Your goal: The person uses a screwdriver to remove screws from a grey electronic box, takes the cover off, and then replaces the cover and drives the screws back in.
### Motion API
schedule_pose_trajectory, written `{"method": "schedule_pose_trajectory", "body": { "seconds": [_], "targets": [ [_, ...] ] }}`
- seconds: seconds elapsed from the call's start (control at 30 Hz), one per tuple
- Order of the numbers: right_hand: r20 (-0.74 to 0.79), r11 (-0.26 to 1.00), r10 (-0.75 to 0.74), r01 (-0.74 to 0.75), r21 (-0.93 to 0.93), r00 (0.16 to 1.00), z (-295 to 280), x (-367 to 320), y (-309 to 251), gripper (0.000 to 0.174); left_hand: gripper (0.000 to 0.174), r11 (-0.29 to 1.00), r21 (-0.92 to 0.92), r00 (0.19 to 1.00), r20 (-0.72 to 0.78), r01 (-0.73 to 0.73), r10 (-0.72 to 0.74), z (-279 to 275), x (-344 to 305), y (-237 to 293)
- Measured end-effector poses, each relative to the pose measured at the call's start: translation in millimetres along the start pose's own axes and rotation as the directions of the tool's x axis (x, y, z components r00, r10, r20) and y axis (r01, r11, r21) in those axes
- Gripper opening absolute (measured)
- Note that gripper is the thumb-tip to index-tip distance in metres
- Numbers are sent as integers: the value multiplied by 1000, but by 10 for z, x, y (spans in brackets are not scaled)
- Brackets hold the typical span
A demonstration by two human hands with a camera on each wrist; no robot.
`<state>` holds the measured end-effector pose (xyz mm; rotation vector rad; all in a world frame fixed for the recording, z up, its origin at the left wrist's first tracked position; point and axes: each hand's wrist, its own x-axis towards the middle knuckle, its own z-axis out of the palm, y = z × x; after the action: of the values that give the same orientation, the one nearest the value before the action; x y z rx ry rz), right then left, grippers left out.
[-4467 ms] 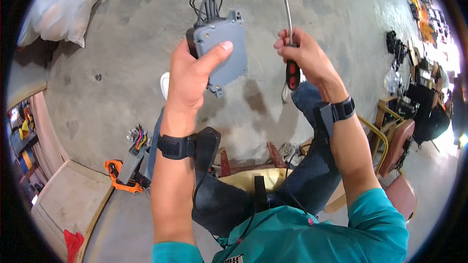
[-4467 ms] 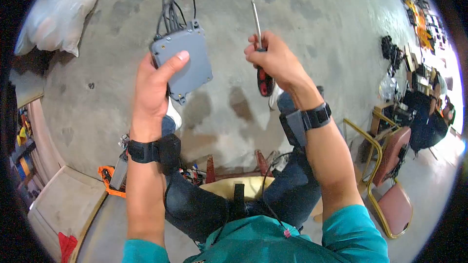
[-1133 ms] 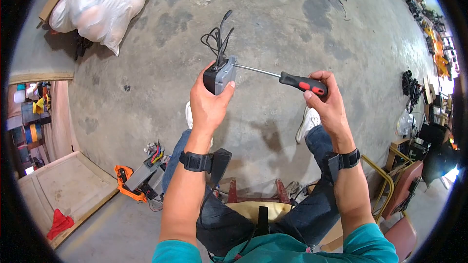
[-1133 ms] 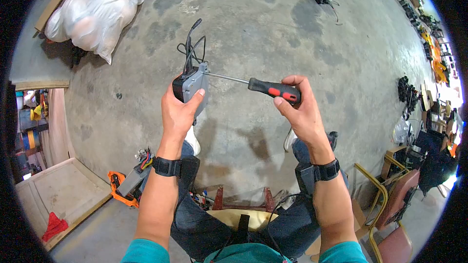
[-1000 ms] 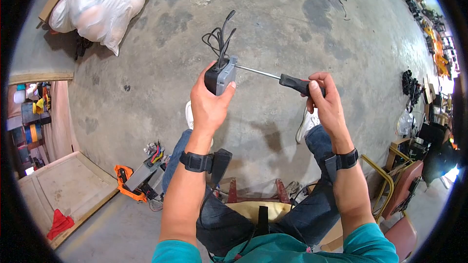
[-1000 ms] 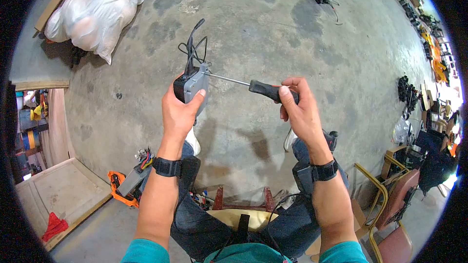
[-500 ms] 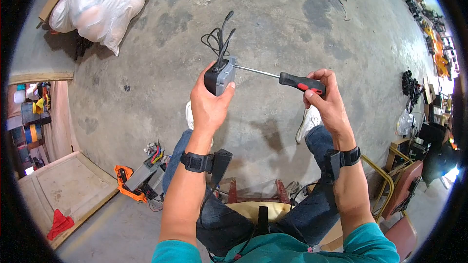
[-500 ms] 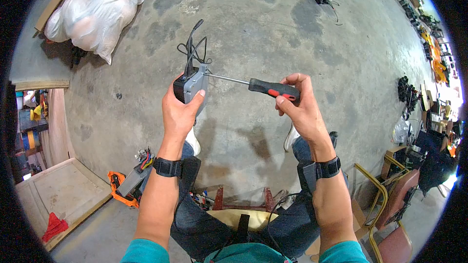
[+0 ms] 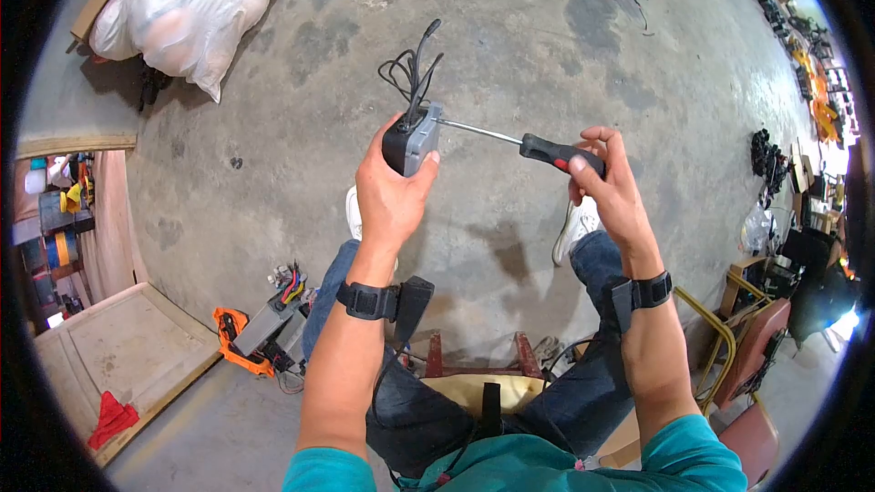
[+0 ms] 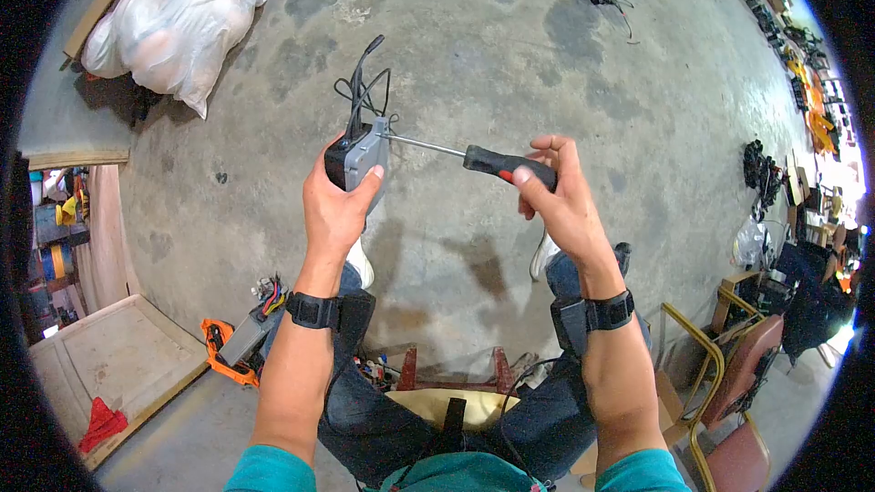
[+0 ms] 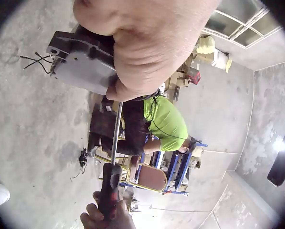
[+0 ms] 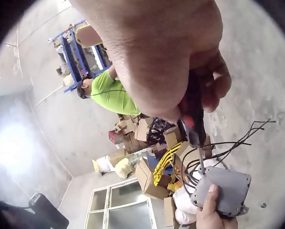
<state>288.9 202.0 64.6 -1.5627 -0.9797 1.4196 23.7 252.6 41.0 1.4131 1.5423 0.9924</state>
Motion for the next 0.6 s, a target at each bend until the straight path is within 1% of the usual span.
{"method": "schedule_pose_trajectory", "body": {
  "seconds": [0.03, 0.07, 0.13, 0.17, 0.23, 0.27, 0.33, 0.37, 0.43, 0.57, 0.6],
  "targets": [
    [-24, 995, -85, 84, -45, 996, 25, -15, -4, 38, 49, 1000, 0, 1000, 1, 1, -1, 5, 0, 2],
    [-24, 996, -83, 82, -45, 996, 12, -9, 14, 38, 49, 1000, -11, 1000, 0, -2, 2, 7, 5, -1],
    [5, 981, -174, 174, -87, 985, -19, 14, 57, 36, 49, 1000, -20, 1000, 0, -2, 2, 5, 12, -6],
    [5, 981, -172, 171, -86, 985, -19, 12, 48, 36, 49, 1000, -12, 1000, 1, -6, 6, 2, 14, -9],
    [-55, 1000, -8, 7, -9, 998, -15, 6, 2, 38, 49, 1000, -2, 1000, 4, -8, 8, 6, 9, -16],
    [-55, 1000, -7, 7, -9, 998, -24, 19, -4, 38, 49, 1000, 9, 1000, -2, -15, 15, 17, 7, -23],
    [-17, 989, 132, -131, 69, 991, -52, 20, -6, 37, 49, 1000, 20, 1000, -3, -22, 22, 27, 1, -22],
    [-17, 989, 132, -131, 70, 991, -25, 15, 13, 37, 49, 1000, 18, 1000, -5, -14, 14, 25, 2, -20],
    [-59, 993, -91, 95, 76, 994, 53, 7, 65, 34, 49, 1000, 16, 1000, -8, -6, 6, 19, 4, -24],
    [-19, 993, -94, 95, 63, 995, -1, 19, 66, 37, 50, 1000, 10, 1000, -13, -5, 5, 17, 11, -40],
    [-9, 997, 19, -18, 70, 1000, -32, 25, 55, 39, 50, 1000, 10, 1000, -13, -10, 10, 17, 9, -43]
  ]
}}
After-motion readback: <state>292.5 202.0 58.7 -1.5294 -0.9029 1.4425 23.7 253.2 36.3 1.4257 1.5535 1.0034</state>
